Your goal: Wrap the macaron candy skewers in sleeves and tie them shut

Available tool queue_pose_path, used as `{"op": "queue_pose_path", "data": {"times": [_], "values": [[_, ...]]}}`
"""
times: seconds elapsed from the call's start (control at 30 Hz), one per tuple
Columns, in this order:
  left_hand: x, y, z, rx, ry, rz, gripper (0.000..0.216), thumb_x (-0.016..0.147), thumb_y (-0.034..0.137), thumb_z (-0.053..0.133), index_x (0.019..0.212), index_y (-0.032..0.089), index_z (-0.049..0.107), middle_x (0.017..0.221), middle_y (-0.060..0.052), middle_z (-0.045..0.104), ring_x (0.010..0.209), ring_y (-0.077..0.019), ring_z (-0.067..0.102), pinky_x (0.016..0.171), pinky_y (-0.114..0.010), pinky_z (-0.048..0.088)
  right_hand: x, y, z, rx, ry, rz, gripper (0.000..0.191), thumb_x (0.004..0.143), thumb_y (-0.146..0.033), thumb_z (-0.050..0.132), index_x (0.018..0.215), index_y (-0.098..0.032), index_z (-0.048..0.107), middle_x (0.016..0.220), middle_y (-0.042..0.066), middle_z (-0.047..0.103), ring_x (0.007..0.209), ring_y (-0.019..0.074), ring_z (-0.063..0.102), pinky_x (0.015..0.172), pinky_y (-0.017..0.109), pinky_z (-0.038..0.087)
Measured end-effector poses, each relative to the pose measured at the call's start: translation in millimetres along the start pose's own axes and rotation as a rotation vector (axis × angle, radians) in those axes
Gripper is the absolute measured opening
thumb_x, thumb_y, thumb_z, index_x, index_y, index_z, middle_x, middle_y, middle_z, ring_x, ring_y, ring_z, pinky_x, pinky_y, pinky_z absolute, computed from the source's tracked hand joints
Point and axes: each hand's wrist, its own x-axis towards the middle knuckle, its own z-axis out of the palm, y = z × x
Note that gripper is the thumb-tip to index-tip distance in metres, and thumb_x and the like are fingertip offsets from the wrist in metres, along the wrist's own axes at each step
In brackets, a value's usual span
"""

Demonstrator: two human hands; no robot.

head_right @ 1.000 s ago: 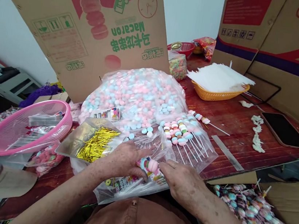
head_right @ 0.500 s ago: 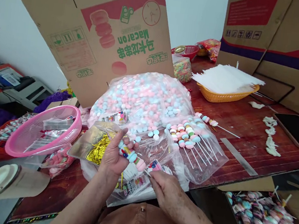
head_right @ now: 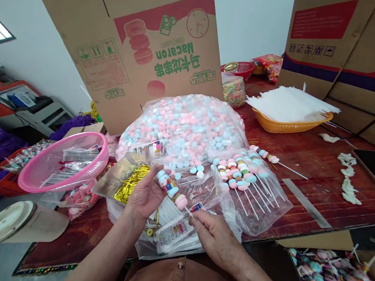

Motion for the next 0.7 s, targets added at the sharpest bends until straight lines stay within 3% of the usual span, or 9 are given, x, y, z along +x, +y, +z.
{"op": "queue_pose_path", "data": {"times": [0.07,0.2,0.3,0.37,0.43,0.6,0.7], "values": [[4,11,-1,-0.008,0.055,0.012,0.009,0.078,0.022,0.060,0.075,0.014,0.061,0.061,-0.002,0.062,0.058,-0.0158,0.061,0.065,-0.033,0.051,-3,5,-3,-0.171,0.026,-0.043,0.036,0.091,-0.036,0.030,0.065,-0.017,0.047,0.057,-0.002,0.048,0.055,0.0107,0.044,0.050,0.021,0.031],[8,18,4,-0.072,0.164,-0.012,0.030,0.087,0.025,0.047,0.060,0.014,0.054,0.050,-0.001,0.055,0.050,-0.0143,0.057,0.064,-0.037,0.052,-9,14,-3,-0.688,0.213,-0.173,0.027,0.086,-0.017,0.032,0.076,-0.016,0.057,0.059,0.002,0.058,0.053,0.0143,0.052,0.051,0.024,0.030],[7,12,8,-0.078,0.200,-0.012,0.034,0.088,0.030,0.044,0.060,0.014,0.052,0.049,0.000,0.053,0.047,-0.0137,0.055,0.062,-0.036,0.052,-11,19,0,-0.868,0.336,-0.309,0.028,0.083,-0.011,0.033,0.088,-0.014,0.060,0.062,0.004,0.062,0.054,0.0165,0.057,0.052,0.026,0.032],[5,5,8,-0.049,0.205,-0.011,0.033,0.088,0.034,0.044,0.062,0.014,0.052,0.049,0.000,0.053,0.046,-0.0137,0.055,0.061,-0.036,0.052,-11,20,1,-0.842,0.357,-0.365,0.029,0.085,-0.011,0.032,0.089,-0.014,0.061,0.063,0.005,0.063,0.057,0.0166,0.058,0.054,0.026,0.034],[3,2,5,-0.003,0.159,0.000,0.032,0.087,0.039,0.045,0.068,0.015,0.054,0.052,-0.001,0.056,0.047,-0.0145,0.057,0.061,-0.036,0.052,-11,16,2,-0.726,0.320,-0.328,0.030,0.087,-0.014,0.031,0.085,-0.015,0.061,0.064,0.005,0.063,0.059,0.0155,0.058,0.054,0.025,0.035],[0,7,-5,0.055,-0.135,0.018,0.036,0.074,0.042,0.063,0.100,0.017,0.057,0.078,-0.006,0.067,0.066,-0.0189,0.064,0.070,-0.038,0.051,-11,-1,-5,-0.242,0.054,-0.131,0.035,0.092,-0.033,0.029,0.076,-0.018,0.057,0.062,0.000,0.057,0.057,0.0116,0.050,0.053,0.021,0.035],[-1,3,-2,0.002,-0.244,-0.006,0.039,0.070,0.038,0.069,0.102,0.018,0.058,0.070,-0.001,0.065,0.067,-0.0164,0.063,0.077,-0.038,0.049,-10,-8,-1,0.007,-0.067,-0.019,0.041,0.090,-0.043,0.030,0.063,-0.018,0.047,0.052,-0.003,0.046,0.050,0.0098,0.041,0.048,0.020,0.031]]}}
